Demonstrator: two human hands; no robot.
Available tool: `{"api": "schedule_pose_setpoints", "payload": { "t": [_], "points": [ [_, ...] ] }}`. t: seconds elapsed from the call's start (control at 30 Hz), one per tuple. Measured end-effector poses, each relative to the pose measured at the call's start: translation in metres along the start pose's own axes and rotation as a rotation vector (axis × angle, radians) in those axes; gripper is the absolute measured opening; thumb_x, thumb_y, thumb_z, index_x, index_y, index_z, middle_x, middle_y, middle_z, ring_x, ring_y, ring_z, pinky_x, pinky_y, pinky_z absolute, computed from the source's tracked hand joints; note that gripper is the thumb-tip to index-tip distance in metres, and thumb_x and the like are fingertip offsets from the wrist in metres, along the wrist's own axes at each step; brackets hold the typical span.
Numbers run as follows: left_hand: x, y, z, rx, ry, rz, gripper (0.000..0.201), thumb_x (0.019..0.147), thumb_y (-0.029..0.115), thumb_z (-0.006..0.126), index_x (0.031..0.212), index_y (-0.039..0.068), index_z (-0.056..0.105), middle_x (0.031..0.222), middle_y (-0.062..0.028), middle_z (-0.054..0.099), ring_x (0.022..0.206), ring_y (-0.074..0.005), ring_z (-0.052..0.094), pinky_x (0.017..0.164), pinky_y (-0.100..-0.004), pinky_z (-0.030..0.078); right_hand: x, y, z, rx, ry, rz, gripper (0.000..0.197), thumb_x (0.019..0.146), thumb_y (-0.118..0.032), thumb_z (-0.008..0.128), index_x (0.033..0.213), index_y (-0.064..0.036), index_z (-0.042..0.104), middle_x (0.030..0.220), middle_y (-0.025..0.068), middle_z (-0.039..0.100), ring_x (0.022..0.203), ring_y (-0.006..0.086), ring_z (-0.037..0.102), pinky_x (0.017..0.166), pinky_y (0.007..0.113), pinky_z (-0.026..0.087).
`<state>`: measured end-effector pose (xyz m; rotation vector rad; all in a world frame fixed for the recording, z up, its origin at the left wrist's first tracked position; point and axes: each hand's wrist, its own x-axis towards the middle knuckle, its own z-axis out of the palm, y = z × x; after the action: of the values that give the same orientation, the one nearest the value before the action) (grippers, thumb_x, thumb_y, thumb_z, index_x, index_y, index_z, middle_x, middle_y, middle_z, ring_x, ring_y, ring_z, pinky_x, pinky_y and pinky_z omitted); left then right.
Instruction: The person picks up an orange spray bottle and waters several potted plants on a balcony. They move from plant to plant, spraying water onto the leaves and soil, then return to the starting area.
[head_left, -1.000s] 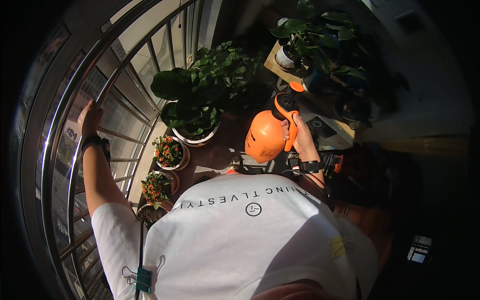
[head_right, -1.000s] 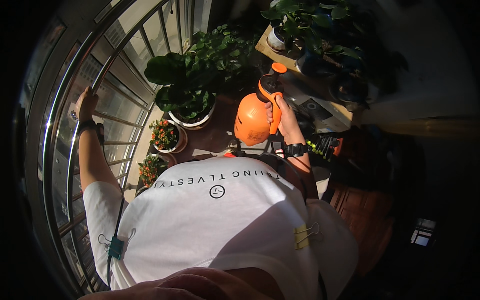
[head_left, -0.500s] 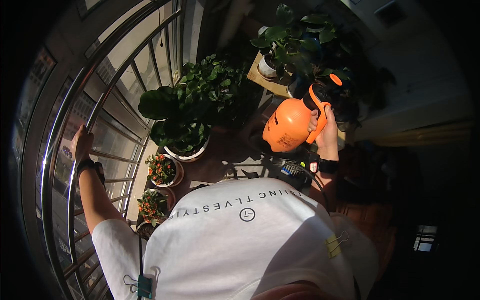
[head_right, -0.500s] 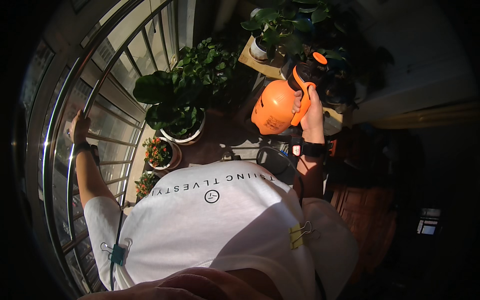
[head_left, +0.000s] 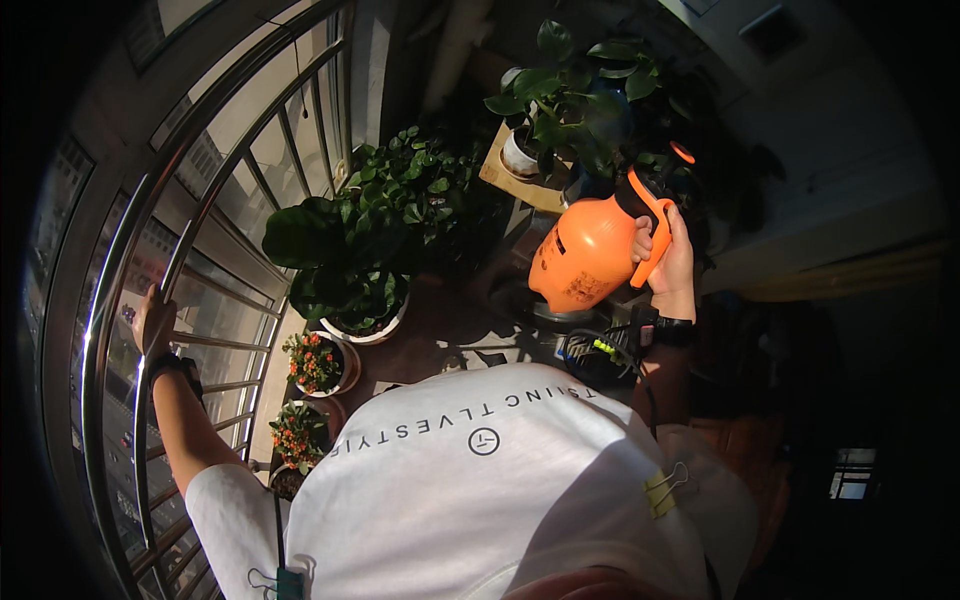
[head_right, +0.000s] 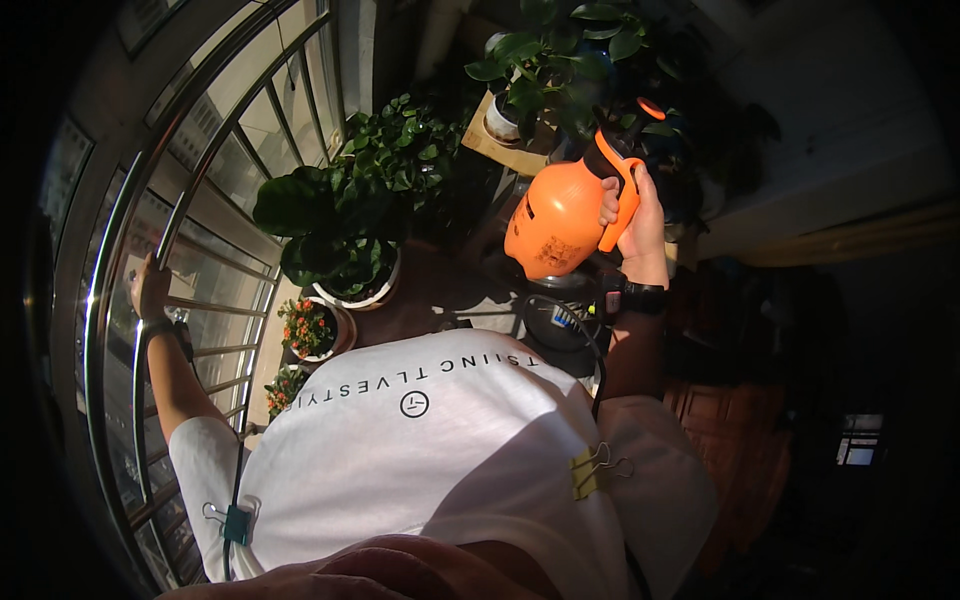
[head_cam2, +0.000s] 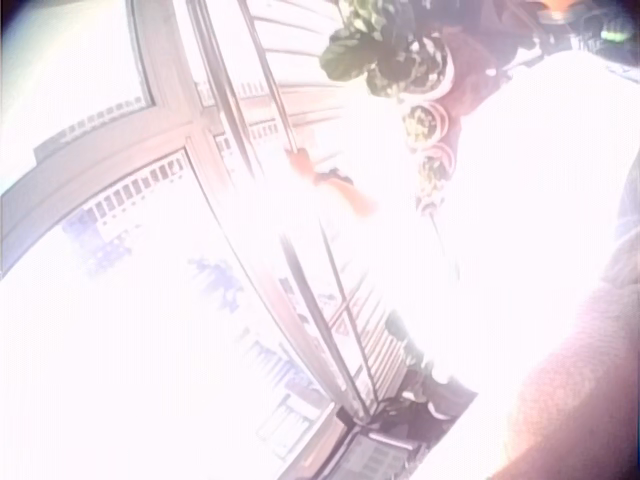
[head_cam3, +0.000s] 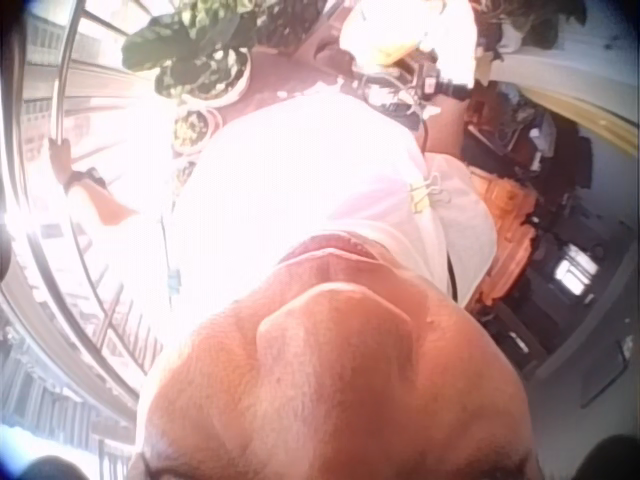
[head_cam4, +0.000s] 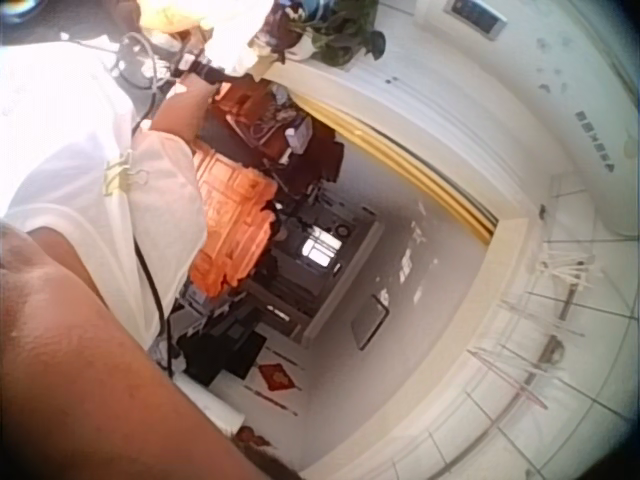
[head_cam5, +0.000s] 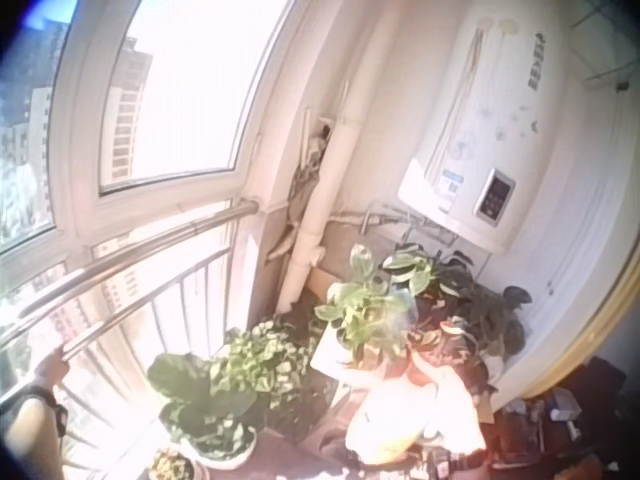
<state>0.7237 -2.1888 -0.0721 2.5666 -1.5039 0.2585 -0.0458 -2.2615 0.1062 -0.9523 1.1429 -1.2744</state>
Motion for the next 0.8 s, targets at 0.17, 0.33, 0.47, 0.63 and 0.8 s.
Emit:
{"api": "schedule_pose_setpoints", "payload": {
  "t": [0.17, 0.33, 0.47, 0.63, 0.8],
  "points": [
    [0.005, -0.008, 0.009, -0.013, 0.016, 0.026, 0.035, 0.082, 0.024, 0.054, 0.114, 0.012, 0.061, 0.105, -0.0184, 0.067, 0.096, -0.0402, 0.063, 0.082, -0.0494, 0.051, 0.029, -0.022, 0.001, 0.064, -0.072, -0.006, 0.049, 0.1, -0.046, 0.038, 0.096, -0.0009, 0.057, 0.065, -0.0013, 0.045, 0.055, 0.0098, 0.042, 0.056, 0.024, 0.037],
    [0.004, -0.009, 0.011, 0.057, 0.009, -0.002, 0.032, 0.084, 0.025, 0.055, 0.112, 0.012, 0.062, 0.103, -0.0179, 0.067, 0.094, -0.0393, 0.064, 0.081, -0.0482, 0.052, 0.05, -0.035, 0.0, 0.078, -0.132, -0.007, 0.044, 0.099, -0.042, 0.041, 0.101, -0.0002, 0.056, 0.066, -0.0015, 0.045, 0.057, 0.0097, 0.042, 0.056, 0.024, 0.037],
    [0.005, -0.007, 0.008, 0.131, -0.039, 0.003, 0.03, 0.083, 0.023, 0.054, 0.11, 0.013, 0.062, 0.099, -0.0183, 0.067, 0.092, -0.0391, 0.064, 0.079, -0.048, 0.052, 0.06, -0.043, -0.004, 0.103, -0.122, 0.015, 0.045, 0.098, -0.043, 0.043, 0.101, -0.0003, 0.055, 0.065, -0.0024, 0.043, 0.056, 0.0092, 0.041, 0.056, 0.024, 0.036],
    [0.007, -0.012, 0.012, 0.167, -0.044, 0.013, 0.04, 0.081, 0.024, 0.057, 0.119, 0.01, 0.061, 0.105, -0.0182, 0.067, 0.096, -0.0379, 0.064, 0.082, -0.0459, 0.052, 0.064, -0.066, -0.03, 0.292, -0.186, 0.037, 0.046, 0.096, -0.046, 0.045, 0.1, -0.0016, 0.056, 0.064, -0.0038, 0.042, 0.054, 0.0079, 0.04, 0.054, 0.024, 0.036],
    [0.004, -0.016, 0.018, -0.025, 0.199, 0.154, 0.017, 0.079, 0.017, 0.055, 0.094, 0.008, 0.054, 0.087, -0.0201, 0.065, 0.083, -0.0417, 0.063, 0.072, -0.0515, 0.05, 0.078, -0.108, -0.063, 0.496, -0.231, -0.031, 0.042, 0.093, -0.039, 0.054, 0.105, 0.0008, 0.057, 0.064, -0.0033, 0.043, 0.053, 0.0081, 0.042, 0.052, 0.022, 0.037]
  ]
}}
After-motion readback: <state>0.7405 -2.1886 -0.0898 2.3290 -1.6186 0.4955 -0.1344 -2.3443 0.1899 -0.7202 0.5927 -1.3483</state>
